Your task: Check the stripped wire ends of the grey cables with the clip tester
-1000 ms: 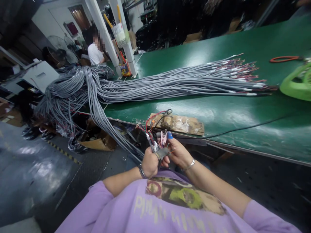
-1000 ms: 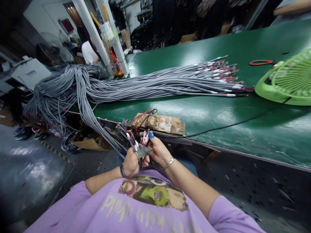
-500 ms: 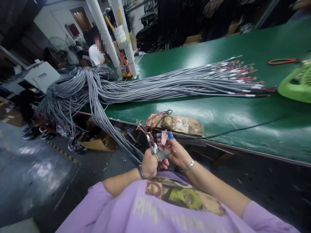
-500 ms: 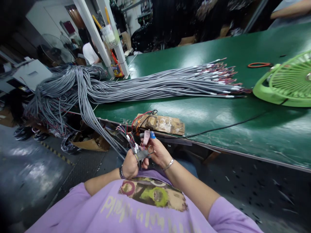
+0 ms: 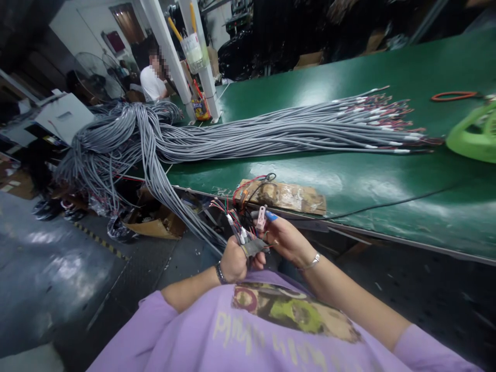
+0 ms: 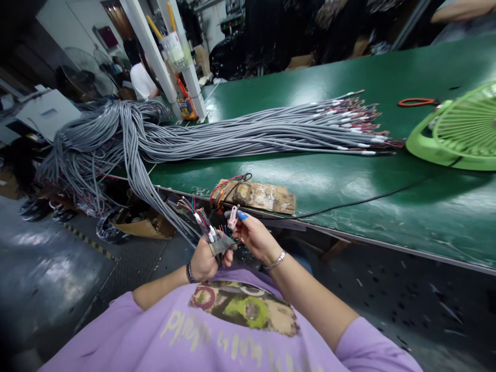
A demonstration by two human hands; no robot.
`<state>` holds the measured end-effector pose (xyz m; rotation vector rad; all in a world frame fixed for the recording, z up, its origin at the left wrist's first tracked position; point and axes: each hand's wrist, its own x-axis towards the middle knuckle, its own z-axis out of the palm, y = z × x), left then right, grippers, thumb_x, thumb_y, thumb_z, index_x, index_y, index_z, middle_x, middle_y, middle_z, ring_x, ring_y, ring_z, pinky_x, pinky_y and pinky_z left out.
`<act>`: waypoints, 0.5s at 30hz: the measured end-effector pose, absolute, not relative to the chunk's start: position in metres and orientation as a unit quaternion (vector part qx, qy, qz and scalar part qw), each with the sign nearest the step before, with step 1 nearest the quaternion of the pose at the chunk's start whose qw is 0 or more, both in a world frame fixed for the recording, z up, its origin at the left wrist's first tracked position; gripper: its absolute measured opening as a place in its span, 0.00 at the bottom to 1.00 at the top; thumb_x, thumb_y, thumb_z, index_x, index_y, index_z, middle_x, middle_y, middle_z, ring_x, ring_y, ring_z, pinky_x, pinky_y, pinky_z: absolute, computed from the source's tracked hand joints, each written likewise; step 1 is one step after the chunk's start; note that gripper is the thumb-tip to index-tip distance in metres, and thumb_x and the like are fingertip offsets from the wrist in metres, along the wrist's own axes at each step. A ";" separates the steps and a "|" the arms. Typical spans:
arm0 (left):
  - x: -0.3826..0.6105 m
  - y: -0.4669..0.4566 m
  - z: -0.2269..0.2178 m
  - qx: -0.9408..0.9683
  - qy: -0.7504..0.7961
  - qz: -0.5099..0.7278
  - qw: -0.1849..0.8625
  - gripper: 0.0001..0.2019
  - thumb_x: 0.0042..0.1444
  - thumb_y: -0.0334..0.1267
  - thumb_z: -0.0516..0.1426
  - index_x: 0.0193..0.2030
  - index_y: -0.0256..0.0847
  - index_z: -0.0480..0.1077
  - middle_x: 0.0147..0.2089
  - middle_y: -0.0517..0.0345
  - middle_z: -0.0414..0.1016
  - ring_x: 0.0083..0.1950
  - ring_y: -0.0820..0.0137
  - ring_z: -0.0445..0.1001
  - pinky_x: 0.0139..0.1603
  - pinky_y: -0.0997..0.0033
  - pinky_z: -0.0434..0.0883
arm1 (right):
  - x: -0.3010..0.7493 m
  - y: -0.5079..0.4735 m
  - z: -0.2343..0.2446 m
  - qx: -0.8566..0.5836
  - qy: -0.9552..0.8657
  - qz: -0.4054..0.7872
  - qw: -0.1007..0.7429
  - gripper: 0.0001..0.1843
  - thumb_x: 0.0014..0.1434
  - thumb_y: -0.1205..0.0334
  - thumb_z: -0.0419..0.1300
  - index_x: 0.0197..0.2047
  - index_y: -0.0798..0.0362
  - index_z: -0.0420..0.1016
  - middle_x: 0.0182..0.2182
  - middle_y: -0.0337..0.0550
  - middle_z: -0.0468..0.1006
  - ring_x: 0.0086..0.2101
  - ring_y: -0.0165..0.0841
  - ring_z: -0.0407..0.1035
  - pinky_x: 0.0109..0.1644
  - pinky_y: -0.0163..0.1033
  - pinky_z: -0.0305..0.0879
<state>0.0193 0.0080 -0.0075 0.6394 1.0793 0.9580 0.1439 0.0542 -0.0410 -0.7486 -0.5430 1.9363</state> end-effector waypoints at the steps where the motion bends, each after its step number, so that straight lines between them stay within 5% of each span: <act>1: 0.019 0.009 -0.008 0.286 0.484 0.434 0.704 0.25 0.26 0.55 0.69 0.22 0.37 0.66 0.13 0.61 0.69 0.11 0.76 0.63 0.12 0.78 0.58 | 0.144 0.053 -0.040 -0.323 -0.235 0.779 0.483 0.17 0.48 0.48 0.69 0.32 0.54 0.78 0.22 0.36 0.73 0.22 0.26 0.64 0.24 0.30 0.63; 6: 0.018 0.014 -0.011 0.295 0.475 0.427 0.711 0.24 0.27 0.54 0.69 0.22 0.37 0.67 0.12 0.61 0.68 0.11 0.76 0.62 0.12 0.78 0.58 | 0.142 0.048 -0.032 -0.413 -0.322 0.639 0.563 0.23 0.48 0.41 0.67 0.20 0.52 0.71 0.16 0.35 0.68 0.20 0.26 0.57 0.22 0.32 0.56; 15: 0.019 0.017 -0.020 0.309 0.485 0.404 0.711 0.23 0.30 0.54 0.68 0.22 0.37 0.68 0.13 0.61 0.68 0.12 0.77 0.61 0.13 0.78 0.58 | 0.138 0.059 -0.034 -0.302 -0.208 0.797 0.480 0.21 0.48 0.43 0.67 0.30 0.55 0.76 0.20 0.41 0.76 0.21 0.32 0.69 0.23 0.35 0.64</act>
